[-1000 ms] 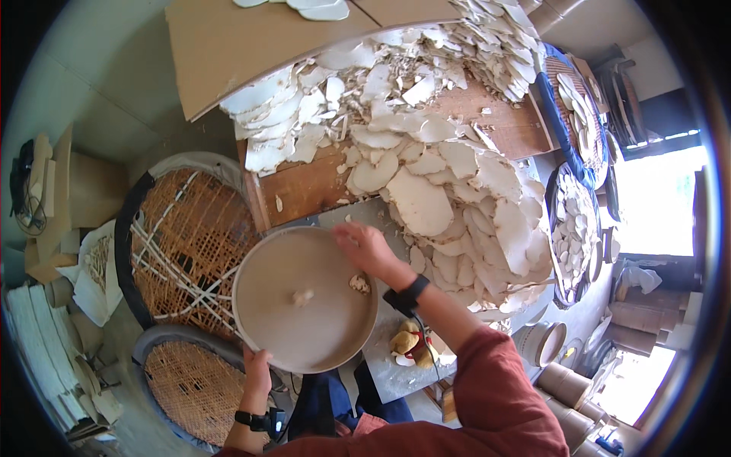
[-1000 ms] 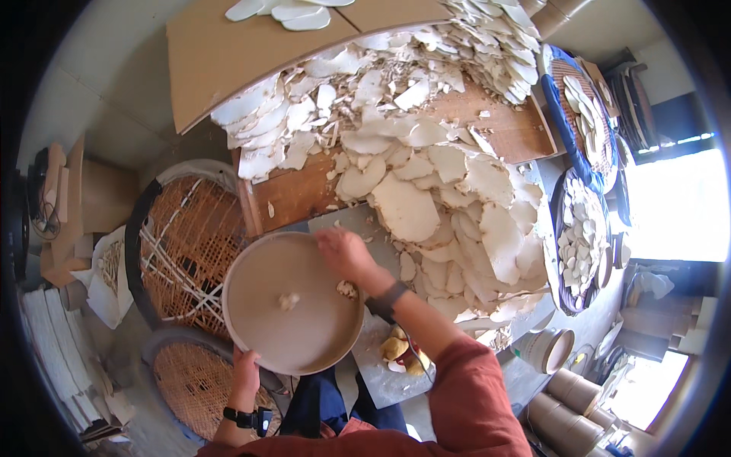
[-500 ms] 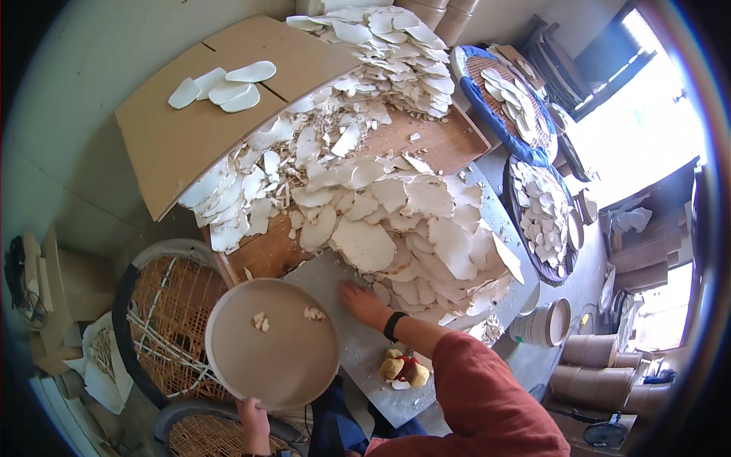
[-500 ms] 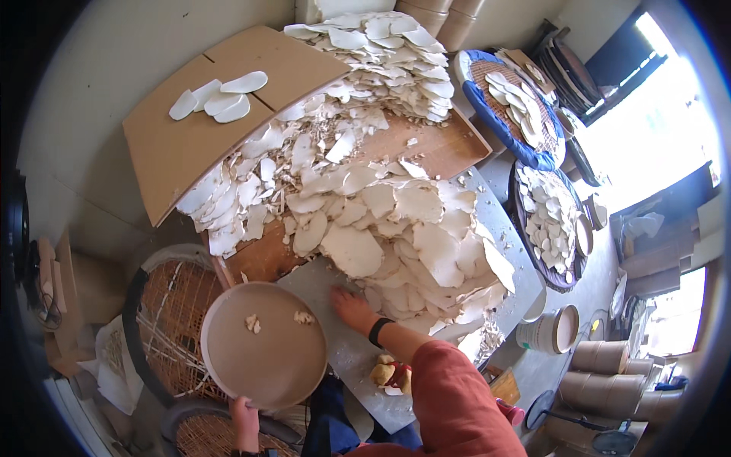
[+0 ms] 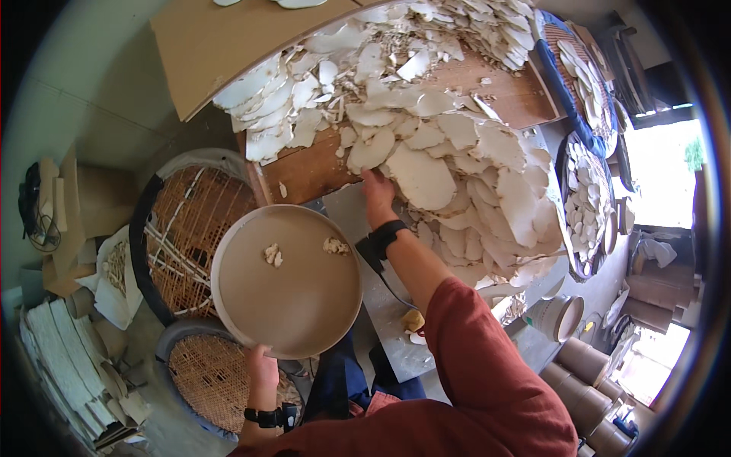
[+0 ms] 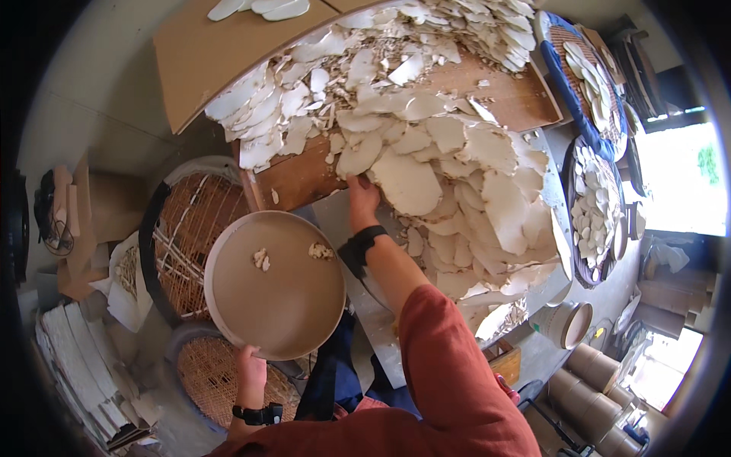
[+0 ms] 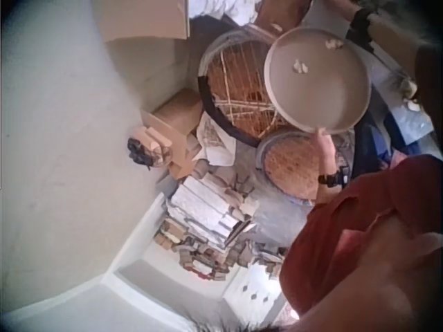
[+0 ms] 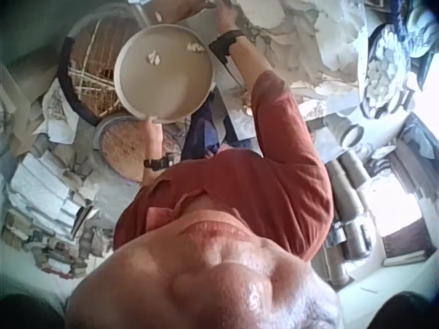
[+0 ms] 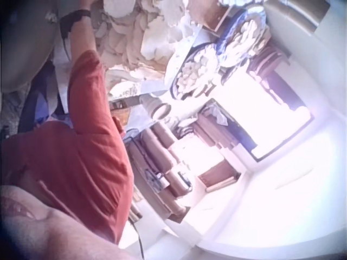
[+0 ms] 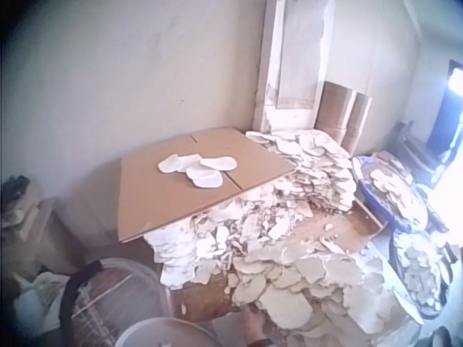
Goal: Moving containers, sweeping debris, and packing sliced medicinal herbs (likely Poria cocos) into large storage barrels.
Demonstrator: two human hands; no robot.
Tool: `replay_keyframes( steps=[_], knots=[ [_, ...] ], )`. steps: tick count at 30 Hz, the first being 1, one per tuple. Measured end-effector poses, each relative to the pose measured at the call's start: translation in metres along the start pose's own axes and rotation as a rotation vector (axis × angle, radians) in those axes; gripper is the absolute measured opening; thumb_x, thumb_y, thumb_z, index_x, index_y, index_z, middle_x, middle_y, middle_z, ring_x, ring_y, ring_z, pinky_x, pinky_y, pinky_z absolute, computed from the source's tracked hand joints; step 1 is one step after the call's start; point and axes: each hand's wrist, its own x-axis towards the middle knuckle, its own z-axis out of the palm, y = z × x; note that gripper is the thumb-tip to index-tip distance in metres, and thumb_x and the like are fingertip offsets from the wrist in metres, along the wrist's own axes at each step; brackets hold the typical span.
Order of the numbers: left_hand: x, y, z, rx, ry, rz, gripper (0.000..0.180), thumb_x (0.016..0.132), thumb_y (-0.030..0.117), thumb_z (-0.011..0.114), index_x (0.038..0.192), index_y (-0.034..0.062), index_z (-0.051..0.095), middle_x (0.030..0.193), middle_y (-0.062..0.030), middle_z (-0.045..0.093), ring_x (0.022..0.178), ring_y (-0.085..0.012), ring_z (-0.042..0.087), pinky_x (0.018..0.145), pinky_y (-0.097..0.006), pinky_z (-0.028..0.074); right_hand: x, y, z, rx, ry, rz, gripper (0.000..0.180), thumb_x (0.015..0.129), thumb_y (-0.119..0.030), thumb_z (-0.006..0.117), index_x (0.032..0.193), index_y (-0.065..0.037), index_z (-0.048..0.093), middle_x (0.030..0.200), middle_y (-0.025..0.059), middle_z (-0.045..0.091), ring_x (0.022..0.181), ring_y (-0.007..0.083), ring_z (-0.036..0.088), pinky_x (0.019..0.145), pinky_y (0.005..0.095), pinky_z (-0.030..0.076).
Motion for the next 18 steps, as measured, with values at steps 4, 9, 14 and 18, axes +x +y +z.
replay_keyframes(
  steps=[4, 9, 14, 18],
  knots=[
    [0.001, -0.004, -0.014, -0.048, -0.038, -0.028, 0.053, 0.065, -0.003, 0.049, 0.116, 0.004, 0.043, 0.109, -0.0053, 0.049, 0.104, -0.0184, 0.047, 0.089, -0.036, 0.039, 0.035, 0.008, 0.019, 0.322, 0.365, 0.082, 0.031, 0.073, -0.028, 0.071, 0.094, -0.009, 0.058, 0.082, 0.0002, 0.056, 0.07, 0.0114, 0.048, 0.06, 0.0297, 0.04],
    [0.006, -0.009, -0.018, -0.082, 0.04, 0.001, 0.049, 0.064, -0.002, 0.05, 0.112, 0.0035, 0.045, 0.105, -0.0043, 0.05, 0.101, -0.0164, 0.047, 0.088, -0.035, 0.039, 0.029, -0.009, 0.032, 0.362, 0.483, 0.331, 0.044, 0.077, -0.023, 0.066, 0.106, 0.009, 0.055, 0.109, 0.0138, 0.059, 0.093, 0.0203, 0.056, 0.08, 0.0329, 0.043],
    [0.034, -0.014, -0.019, -0.051, -0.003, 0.023, 0.042, 0.066, -0.001, 0.049, 0.108, 0.0037, 0.046, 0.104, -0.0042, 0.049, 0.098, -0.0162, 0.048, 0.087, -0.033, 0.039, 0.006, 0.024, -0.025, 0.14, 0.329, -0.162, 0.023, 0.079, -0.023, 0.065, 0.085, -0.001, 0.059, 0.073, 0.0014, 0.058, 0.054, 0.0102, 0.046, 0.048, 0.0261, 0.038],
    [0.031, -0.009, 0.006, 0.013, -0.031, 0.033, 0.038, 0.068, 0.001, 0.048, 0.106, 0.004, 0.047, 0.104, -0.0039, 0.049, 0.097, -0.0164, 0.047, 0.086, -0.032, 0.039, -0.047, 0.013, -0.067, -0.1, 0.233, -0.066, 0.024, 0.079, -0.025, 0.065, 0.075, -0.001, 0.06, 0.065, 0.0003, 0.055, 0.051, 0.0087, 0.045, 0.046, 0.0232, 0.036]
  ],
)
